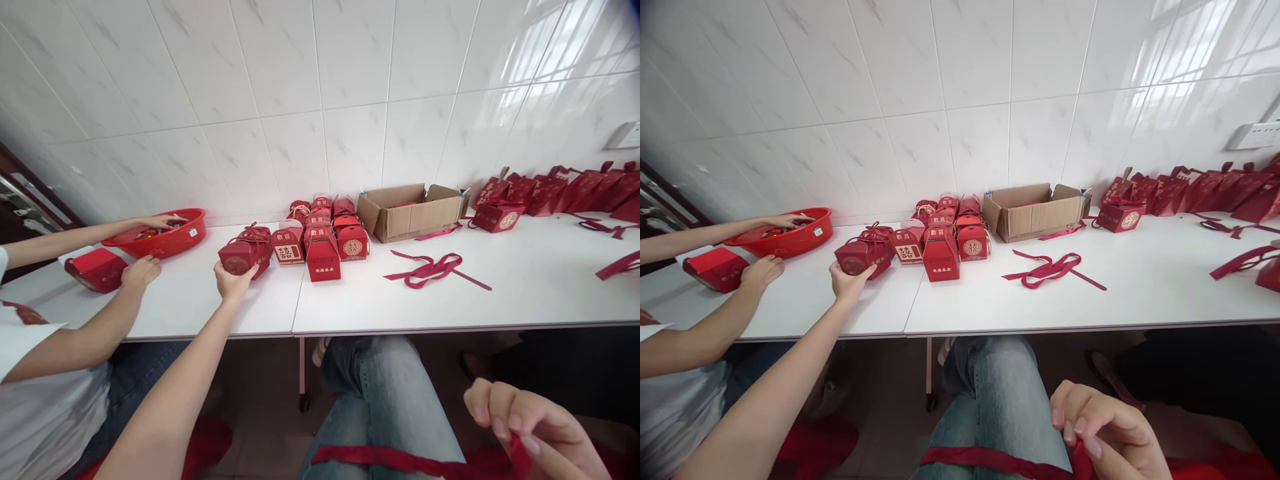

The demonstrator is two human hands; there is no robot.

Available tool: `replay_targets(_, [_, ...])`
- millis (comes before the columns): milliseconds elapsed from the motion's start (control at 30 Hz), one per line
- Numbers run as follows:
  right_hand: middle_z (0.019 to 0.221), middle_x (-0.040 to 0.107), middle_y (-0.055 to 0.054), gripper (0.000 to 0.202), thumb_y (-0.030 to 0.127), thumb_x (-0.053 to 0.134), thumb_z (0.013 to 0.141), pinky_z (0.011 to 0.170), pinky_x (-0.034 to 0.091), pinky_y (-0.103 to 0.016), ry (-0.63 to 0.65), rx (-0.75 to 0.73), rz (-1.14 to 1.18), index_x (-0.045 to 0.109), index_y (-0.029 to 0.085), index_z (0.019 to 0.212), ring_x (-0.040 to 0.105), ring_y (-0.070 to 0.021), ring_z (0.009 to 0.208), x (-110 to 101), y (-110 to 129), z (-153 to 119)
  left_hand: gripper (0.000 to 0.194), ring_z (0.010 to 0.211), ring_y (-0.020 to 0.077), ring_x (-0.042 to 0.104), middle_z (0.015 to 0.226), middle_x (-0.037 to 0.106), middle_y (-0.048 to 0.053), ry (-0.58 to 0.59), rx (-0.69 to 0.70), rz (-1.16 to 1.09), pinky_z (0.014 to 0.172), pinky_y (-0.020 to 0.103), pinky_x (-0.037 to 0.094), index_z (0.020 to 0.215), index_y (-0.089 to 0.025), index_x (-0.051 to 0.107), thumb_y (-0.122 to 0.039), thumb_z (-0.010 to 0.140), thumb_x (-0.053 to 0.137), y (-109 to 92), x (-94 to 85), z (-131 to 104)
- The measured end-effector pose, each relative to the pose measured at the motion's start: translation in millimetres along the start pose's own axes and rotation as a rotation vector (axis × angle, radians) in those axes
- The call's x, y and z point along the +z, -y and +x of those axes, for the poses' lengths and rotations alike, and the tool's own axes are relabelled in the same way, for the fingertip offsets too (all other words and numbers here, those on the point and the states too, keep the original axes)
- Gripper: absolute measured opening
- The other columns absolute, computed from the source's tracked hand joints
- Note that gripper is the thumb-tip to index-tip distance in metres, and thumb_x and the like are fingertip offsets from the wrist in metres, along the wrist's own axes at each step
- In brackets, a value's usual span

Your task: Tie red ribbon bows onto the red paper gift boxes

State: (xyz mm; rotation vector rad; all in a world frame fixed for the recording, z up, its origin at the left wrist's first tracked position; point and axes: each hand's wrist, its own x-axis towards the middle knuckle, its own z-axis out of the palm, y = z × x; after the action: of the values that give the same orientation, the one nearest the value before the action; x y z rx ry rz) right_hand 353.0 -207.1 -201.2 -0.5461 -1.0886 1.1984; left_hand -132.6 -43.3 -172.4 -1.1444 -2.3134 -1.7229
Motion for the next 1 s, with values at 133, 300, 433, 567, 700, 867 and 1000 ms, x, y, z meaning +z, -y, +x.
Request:
replay_targets(133, [0.059, 0.051, -0.004, 0.006, 0.027, 0.060, 0.079, 0.058, 0.045, -0.035, 0.068, 0.040, -0.008, 0.062, 0.025, 0.075, 0.050, -0.0203, 0.063, 4.2, -1.9, 2.4, 0.055, 0.116, 0.0233, 0.054, 0.130, 0.048, 0.014, 0.107, -0.056, -0.485, 0.086, 0.036, 0.052, 0.117, -0.020, 0.033, -0.049, 0.075, 0.053, -13.7, -5.0, -27.0])
replay_targets(300, [0.063, 0.054, -0.005, 0.005, 0.028, 0.059, 0.081, 0.058, 0.045, -0.032, 0.057, 0.158, -0.056, 0.062, 0.025, 0.080, 0.053, -0.0191, 0.065, 14.3, -0.3, 8.2, 0.073, 0.107, 0.0229, 0.057, 0.124, 0.050, 0.010, 0.352, 0.170, -0.536, 0.086, 0.036, 0.051, 0.120, -0.026, 0.030, -0.040, 0.061, 0.069, -36.3, -5.9, -84.0])
replay_targets(433, [0.064, 0.059, -0.003, 0.017, 0.030, 0.065, 0.078, 0.057, 0.045, -0.030, 0.150, 0.186, -0.049, 0.058, 0.026, 0.093, 0.056, -0.0190, 0.065, 12.5, -3.5, 10.2, 0.095, 0.107, 0.0248, 0.056, 0.126, 0.047, 0.014, 0.522, 0.369, -0.483, 0.086, 0.039, 0.050, 0.130, -0.026, 0.018, -0.036, 0.056, 0.075, -66.8, 9.8, -123.1])
replay_targets(567, [0.057, 0.058, -0.001, 0.035, 0.034, 0.075, 0.069, 0.058, 0.046, -0.032, 0.092, 0.160, -0.024, 0.054, 0.025, 0.096, 0.057, -0.0199, 0.064, 13.0, 0.8, 8.5, 0.097, 0.121, 0.0263, 0.048, 0.130, 0.045, 0.017, 0.908, 0.477, -0.431, 0.101, 0.044, 0.038, 0.137, -0.023, 0.010, -0.036, 0.065, 0.073, -84.7, 39.1, -137.8])
replay_targets(700, [0.058, 0.057, 0.002, 0.042, 0.032, 0.076, 0.068, 0.058, 0.047, -0.031, 0.015, 0.233, 0.019, 0.044, 0.024, 0.094, 0.061, -0.0190, 0.062, 22.8, 5.3, 10.6, 0.099, 0.133, 0.0326, 0.030, 0.140, 0.033, 0.018, 1.033, 0.400, -0.215, 0.107, 0.051, 0.027, 0.138, -0.021, 0.017, -0.043, 0.061, 0.075, -84.6, 60.7, -140.8])
replay_targets(867, [0.066, 0.053, 0.007, 0.043, 0.027, 0.073, 0.074, 0.056, 0.048, -0.026, 0.056, 0.360, 0.115, 0.032, 0.025, 0.088, 0.065, -0.0152, 0.058, 47.3, -10.2, 16.3, 0.046, 0.117, 0.0274, 0.043, 0.118, 0.050, 0.012, 0.666, 0.352, -0.322, 0.099, 0.045, 0.032, 0.111, -0.020, 0.047, -0.055, 0.081, 0.051, -96.7, 27.8, -186.2])
replay_targets(1000, [0.072, 0.052, 0.008, 0.045, 0.027, 0.073, 0.075, 0.056, 0.046, -0.022, 0.190, 0.491, 0.120, 0.030, 0.025, 0.087, 0.061, -0.0090, 0.056, 69.6, -26.5, 13.9, 0.055, 0.074, 0.0186, 0.053, 0.076, 0.056, 0.005, 1.154, 0.360, -0.462, 0.072, 0.033, 0.041, 0.073, -0.018, 0.054, -0.065, 0.086, 0.029, -114.7, -19.5, -239.2])
